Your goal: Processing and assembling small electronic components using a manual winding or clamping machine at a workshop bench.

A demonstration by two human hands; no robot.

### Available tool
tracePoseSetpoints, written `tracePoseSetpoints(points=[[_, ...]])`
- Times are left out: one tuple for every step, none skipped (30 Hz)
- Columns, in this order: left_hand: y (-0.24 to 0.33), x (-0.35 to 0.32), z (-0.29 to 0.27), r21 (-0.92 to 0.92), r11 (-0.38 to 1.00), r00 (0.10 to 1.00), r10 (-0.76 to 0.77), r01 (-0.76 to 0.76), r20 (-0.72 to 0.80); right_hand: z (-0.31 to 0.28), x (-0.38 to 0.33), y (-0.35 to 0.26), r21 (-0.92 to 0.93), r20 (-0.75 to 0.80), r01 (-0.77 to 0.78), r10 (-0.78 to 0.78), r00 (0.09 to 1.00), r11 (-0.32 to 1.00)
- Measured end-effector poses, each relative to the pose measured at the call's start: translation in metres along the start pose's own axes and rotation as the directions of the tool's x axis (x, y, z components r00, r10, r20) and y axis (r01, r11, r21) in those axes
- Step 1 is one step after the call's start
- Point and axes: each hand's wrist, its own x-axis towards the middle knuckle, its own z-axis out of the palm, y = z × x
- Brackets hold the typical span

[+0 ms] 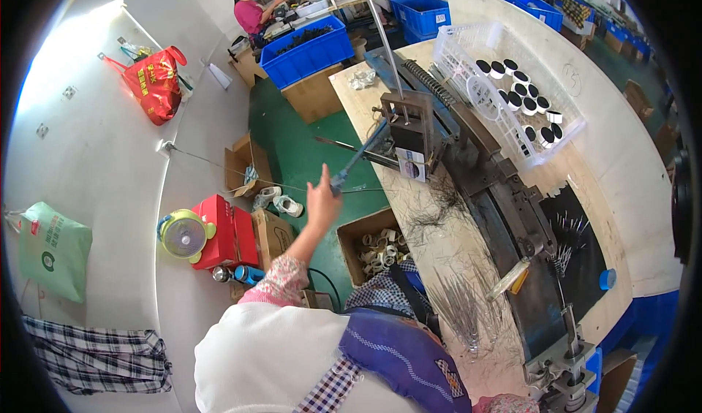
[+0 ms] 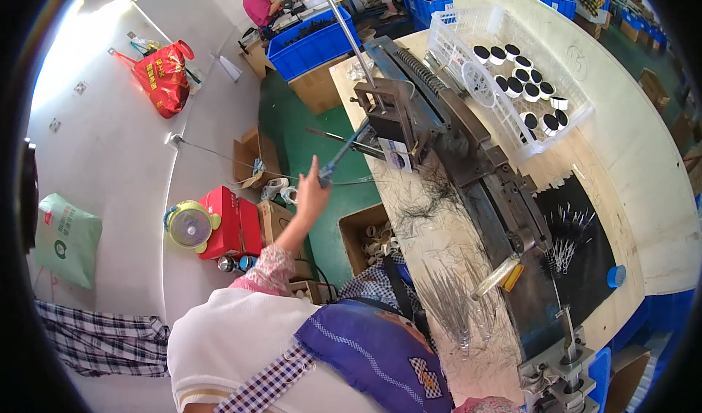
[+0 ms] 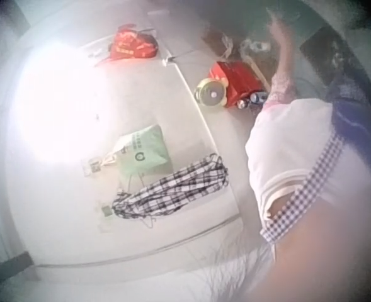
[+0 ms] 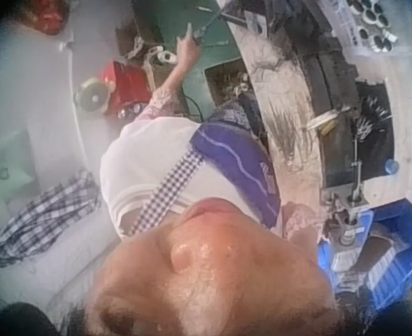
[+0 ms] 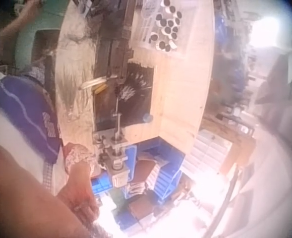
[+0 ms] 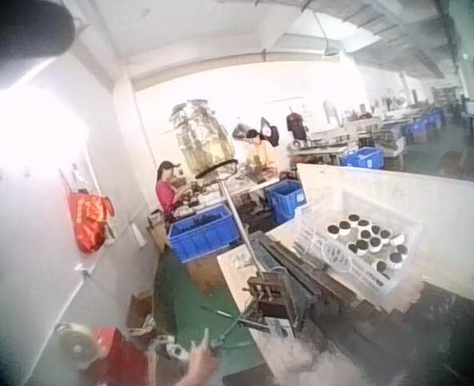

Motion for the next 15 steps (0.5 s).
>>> tracePoseSetpoints(points=[[0.022,-0.014,0.0,-0.051,0.998,0.998,-0.03,0.033,0.062,0.003,-0.001,-0.003,-0.036,-0.002,0.0,0.0,1.0,0.999],[0.034,-0.031,0.008,-0.134,0.986,0.995,0.096,-0.097,-0.014,0.005,-0.002,-0.006,-0.069,-0.003,0.003,-0.003,1.0,0.998],[0.045,-0.043,0.018,-0.206,0.951,0.972,0.215,-0.23,-0.096,0.007,-0.003,-0.009,-0.104,-0.002,0.005,-0.006,1.0,0.995],[0.053,-0.049,0.028,-0.076,0.951,0.948,0.289,-0.301,-0.133,0.008,-0.004,-0.011,-0.144,-0.002,0.008,-0.009,1.0,0.99],[0.068,-0.053,0.029,-0.033,0.925,0.909,0.366,-0.38,-0.199,0.01,-0.006,-0.013,-0.193,0.001,0.002,-0.002,1.0,0.981],[0.087,-0.06,0.023,0.01,0.891,0.859,0.441,-0.455,-0.259,0.01,-0.008,-0.011,-0.247,0.005,-0.006,0.007,1.0,0.969],[0.1,-0.063,0.016,-0.007,0.884,0.858,0.451,-0.467,-0.245,0.009,-0.011,-0.009,-0.303,0.01,-0.016,0.02,1.0,0.953],[0.112,-0.065,0.009,-0.061,0.819,0.798,0.534,-0.57,-0.279,0.008,-0.014,-0.006,-0.361,0.015,-0.026,0.033,0.999,0.932],[0.121,-0.072,0.003,-0.113,0.743,0.734,0.605,-0.66,-0.309,0.004,-0.023,-0.002,-0.417,0.031,-0.032,0.049,0.998,0.909],[0.128,-0.075,-0.002,-0.136,0.734,0.736,0.613,-0.665,-0.287,0.0,-0.033,0.001,-0.471,0.047,-0.036,0.066,0.997,0.882],[0.135,-0.074,-0.006,-0.189,0.66,0.679,0.654,-0.727,-0.333,-0.004,-0.042,0.002,-0.522,0.06,-0.041,0.085,0.995,0.852],[0.141,-0.072,-0.01,-0.231,0.578,0.619,0.684,-0.783,-0.387,-0.005,-0.048,0.0,-0.566,0.068,-0.045,0.102,0.992,0.823],[0.15,-0.074,-0.012,-0.259,0.545,0.603,0.696,-0.797,-0.39,-0.005,-0.052,-0.002,-0.607,0.076,-0.046,0.116,0.99,0.794],[0.158,-0.075,-0.008,-0.265,0.541,0.602,0.699,-0.798,-0.386,-0.003,-0.053,-0.004,-0.639,0.077,-0.044,0.121,0.99,0.768],[0.166,-0.076,-0.003,-0.34,0.483,0.588,0.717,-0.807,-0.375,0.001,-0.052,-0.007,-0.667,0.076,-0.04,0.122,0.99,0.744]])
